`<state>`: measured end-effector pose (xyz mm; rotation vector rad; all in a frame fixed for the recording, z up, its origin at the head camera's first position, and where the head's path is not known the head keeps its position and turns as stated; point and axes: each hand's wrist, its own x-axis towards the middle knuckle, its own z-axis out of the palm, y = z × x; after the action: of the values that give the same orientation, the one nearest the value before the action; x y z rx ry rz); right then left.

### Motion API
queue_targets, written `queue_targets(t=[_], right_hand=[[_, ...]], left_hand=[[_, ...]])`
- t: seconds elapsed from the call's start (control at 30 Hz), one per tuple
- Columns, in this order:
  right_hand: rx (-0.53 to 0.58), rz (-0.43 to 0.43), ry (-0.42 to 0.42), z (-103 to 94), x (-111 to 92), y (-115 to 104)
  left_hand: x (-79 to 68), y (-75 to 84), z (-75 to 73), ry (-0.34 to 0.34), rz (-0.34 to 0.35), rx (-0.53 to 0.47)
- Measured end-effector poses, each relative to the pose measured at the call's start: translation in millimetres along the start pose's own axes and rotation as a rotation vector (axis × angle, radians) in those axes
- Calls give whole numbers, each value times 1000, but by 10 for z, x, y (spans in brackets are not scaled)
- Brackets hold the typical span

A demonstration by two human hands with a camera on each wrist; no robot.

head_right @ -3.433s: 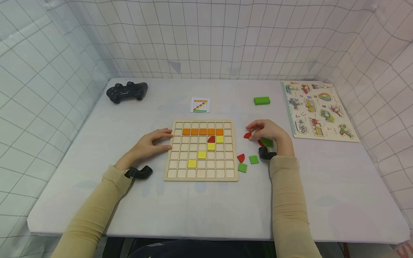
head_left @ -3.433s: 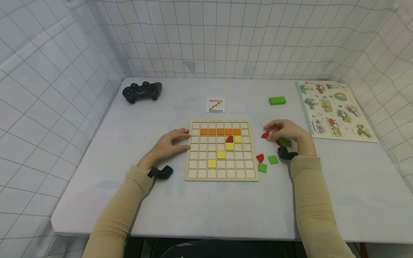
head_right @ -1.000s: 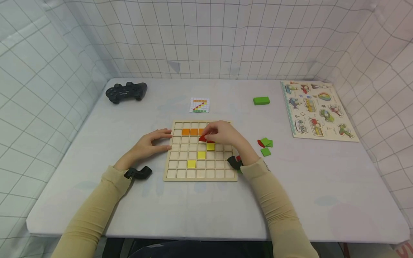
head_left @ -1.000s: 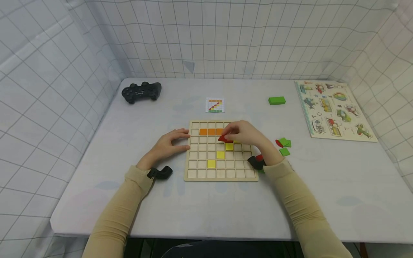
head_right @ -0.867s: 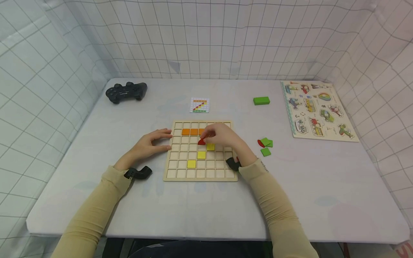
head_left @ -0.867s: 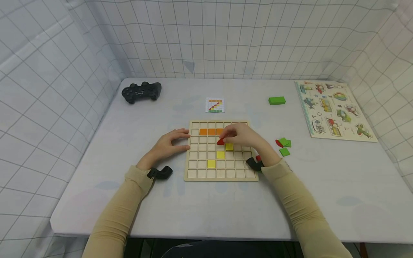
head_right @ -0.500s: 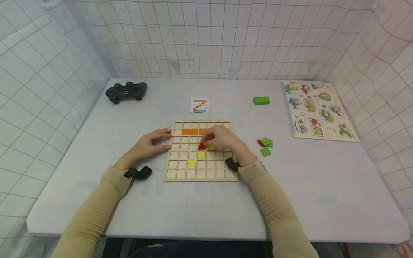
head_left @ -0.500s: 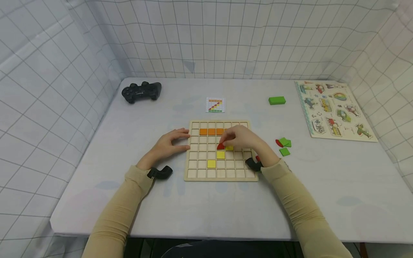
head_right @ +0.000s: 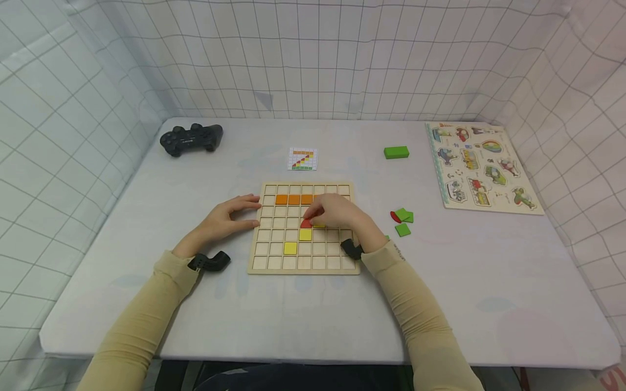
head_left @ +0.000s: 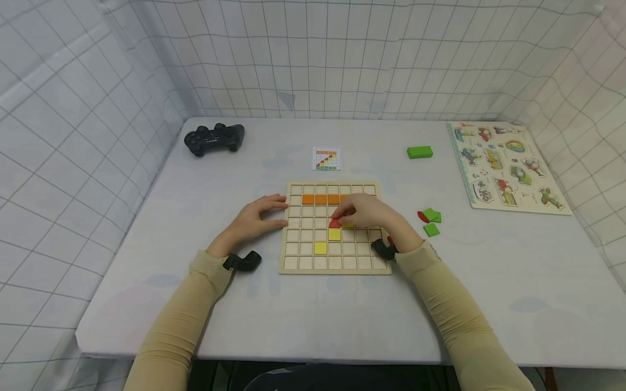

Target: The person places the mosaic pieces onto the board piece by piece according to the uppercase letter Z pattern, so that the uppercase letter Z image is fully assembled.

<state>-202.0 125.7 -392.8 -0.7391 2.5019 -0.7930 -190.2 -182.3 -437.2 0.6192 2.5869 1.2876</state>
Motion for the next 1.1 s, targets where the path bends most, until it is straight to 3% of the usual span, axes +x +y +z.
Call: queue_targets(t=[0.3,0.57,0.87,1.1], right_hand=[[127,-59,-16,-74,-33,106],[203,-75,14,-350,-187,222],[209,20,98,-688,-497,437],[240,90,158,-843,-725,633]], left_hand=[[3,7,2,1,1,5],[-2,8,6,1,-3,3],[-2,-2,7,3,-2,-1],[-4,-7,7,6,7,-4]])
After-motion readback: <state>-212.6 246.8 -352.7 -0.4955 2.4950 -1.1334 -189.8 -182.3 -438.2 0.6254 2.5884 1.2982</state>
